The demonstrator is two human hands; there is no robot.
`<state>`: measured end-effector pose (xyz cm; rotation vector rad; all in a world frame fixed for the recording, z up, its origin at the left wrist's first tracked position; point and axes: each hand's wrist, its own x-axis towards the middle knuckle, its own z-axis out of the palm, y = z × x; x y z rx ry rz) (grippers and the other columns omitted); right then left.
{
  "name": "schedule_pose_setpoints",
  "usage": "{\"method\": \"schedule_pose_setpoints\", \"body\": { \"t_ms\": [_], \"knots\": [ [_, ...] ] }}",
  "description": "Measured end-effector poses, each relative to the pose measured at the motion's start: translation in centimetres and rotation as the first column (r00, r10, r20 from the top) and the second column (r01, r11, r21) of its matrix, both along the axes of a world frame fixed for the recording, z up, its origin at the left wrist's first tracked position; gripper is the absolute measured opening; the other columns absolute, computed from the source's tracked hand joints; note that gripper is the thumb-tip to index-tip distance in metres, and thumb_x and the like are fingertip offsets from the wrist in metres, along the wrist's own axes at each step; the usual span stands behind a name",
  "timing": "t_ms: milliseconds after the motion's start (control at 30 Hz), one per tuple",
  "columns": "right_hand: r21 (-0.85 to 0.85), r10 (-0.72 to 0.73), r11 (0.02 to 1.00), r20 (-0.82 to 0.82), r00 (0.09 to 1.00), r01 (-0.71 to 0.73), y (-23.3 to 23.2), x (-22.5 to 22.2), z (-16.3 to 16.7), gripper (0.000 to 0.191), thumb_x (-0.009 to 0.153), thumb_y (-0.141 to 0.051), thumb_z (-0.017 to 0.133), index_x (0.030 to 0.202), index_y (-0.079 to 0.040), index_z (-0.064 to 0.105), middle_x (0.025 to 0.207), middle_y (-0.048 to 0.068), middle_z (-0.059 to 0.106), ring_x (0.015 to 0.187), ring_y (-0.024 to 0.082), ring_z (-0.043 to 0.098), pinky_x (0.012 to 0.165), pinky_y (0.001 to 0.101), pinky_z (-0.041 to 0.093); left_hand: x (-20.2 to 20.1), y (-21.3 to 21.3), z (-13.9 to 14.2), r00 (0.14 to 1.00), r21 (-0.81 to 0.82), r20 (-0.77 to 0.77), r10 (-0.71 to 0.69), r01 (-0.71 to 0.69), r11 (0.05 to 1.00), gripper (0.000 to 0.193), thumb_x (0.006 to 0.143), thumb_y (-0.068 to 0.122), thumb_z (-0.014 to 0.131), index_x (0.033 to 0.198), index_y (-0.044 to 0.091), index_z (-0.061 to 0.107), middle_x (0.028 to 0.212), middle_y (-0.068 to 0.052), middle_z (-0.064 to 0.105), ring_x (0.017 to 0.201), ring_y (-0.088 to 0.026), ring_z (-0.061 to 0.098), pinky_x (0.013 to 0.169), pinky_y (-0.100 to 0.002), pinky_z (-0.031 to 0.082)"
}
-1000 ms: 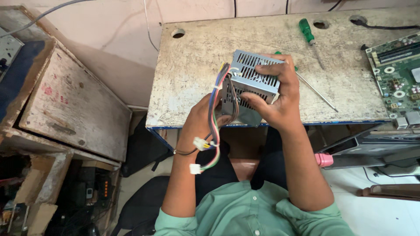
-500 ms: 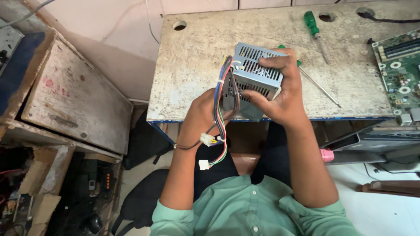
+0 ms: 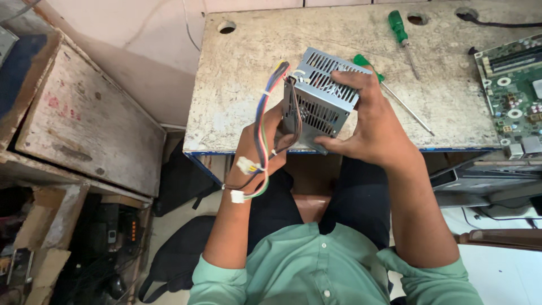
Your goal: The person handles a computer power supply unit, rotates it to inspect the sides and connectors, then uses a green screwdriver to remove screws from the casing. The person continues unscrewing multiple screws from different sides of the unit.
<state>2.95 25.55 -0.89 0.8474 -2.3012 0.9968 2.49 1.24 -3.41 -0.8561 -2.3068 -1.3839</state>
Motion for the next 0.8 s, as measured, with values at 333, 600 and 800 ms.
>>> {"method": "schedule_pose_setpoints", "body": {
  "t_ms": [333,600,800],
  "knots": [
    [-0.040,0.023,0.999,-0.088,0.996,-0.027,-0.3,0.5,0.7,0.119,0.061,-0.016,0.097,0.148,0.001,0.017,0.142,0.019,0.050,0.131,0.038,0.056,0.108,0.0438,0.050,1.1,0.6,0.0,0.903,-0.055,-0.427,0.048,-0.079,0.995,0.032,0.085,0.012,0.091,0.107,0.010,0.067,0.108,-0.010,0.066,0.114,-0.033,0.062,0.099,-0.047,0.052],
    [-0.103,-0.253,0.961,0.036,0.967,0.255,-1.7,3.1,1.1,0.113,0.055,-0.028,0.099,0.145,-0.006,0.034,0.142,0.018,0.057,0.120,0.040,0.066,0.095,0.0433,0.055,0.7,2.6,3.2,0.799,-0.024,-0.587,-0.132,0.146,0.989,0.046,0.105,0.033,0.061,0.137,0.000,0.060,0.145,-0.016,0.056,0.146,-0.038,0.044,0.126,-0.052,0.035],
    [0.165,-0.216,0.962,-0.019,0.976,0.216,-1.8,4.5,6.3,0.115,0.051,-0.051,0.099,0.144,-0.012,0.043,0.143,0.025,0.049,0.129,0.052,0.054,0.094,0.0492,0.050,-1.5,2.8,5.5,0.825,0.015,-0.560,-0.076,0.101,0.995,0.024,0.102,0.020,0.063,0.121,0.010,0.074,0.128,-0.005,0.071,0.135,-0.026,0.061,0.127,-0.051,0.039]
  ]
}}
